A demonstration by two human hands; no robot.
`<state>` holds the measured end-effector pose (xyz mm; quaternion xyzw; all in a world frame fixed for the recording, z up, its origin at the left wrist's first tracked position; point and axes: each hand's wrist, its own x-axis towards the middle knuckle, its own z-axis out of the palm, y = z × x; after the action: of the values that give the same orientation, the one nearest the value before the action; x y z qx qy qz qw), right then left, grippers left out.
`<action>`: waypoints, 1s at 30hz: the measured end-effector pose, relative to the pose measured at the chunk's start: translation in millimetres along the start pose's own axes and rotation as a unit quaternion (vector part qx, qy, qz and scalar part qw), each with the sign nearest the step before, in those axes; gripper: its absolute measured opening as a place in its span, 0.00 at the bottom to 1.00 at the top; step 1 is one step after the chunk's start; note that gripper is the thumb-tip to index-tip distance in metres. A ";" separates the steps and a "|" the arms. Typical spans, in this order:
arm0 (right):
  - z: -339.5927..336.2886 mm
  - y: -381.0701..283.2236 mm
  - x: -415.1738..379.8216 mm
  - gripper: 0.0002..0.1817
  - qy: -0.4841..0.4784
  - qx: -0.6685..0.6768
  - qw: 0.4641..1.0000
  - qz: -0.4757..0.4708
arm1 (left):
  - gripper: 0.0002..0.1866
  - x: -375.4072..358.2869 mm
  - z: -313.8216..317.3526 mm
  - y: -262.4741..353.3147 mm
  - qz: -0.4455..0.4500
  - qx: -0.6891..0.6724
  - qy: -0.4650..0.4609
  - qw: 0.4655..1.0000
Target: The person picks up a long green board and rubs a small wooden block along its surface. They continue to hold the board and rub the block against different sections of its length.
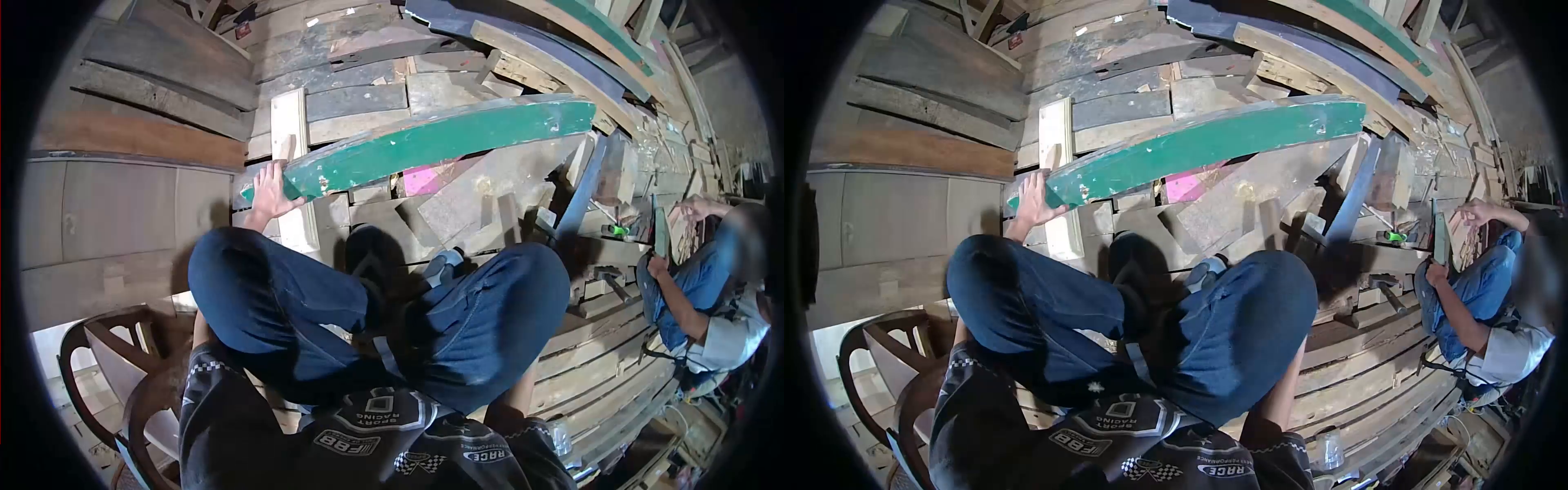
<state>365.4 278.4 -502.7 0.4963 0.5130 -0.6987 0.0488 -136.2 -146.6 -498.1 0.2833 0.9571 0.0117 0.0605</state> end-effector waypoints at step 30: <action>196.6 -154.4 117.1 0.43 0.047 -0.610 0.744 -0.268 | 0.48 -0.7 2.1 6.9 -0.037 -0.053 0.018 0.998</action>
<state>90.9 251.9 -490.3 0.2346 0.9434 -0.1966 0.1274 -131.6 -141.2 -499.8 0.2434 0.9659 0.0651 0.0590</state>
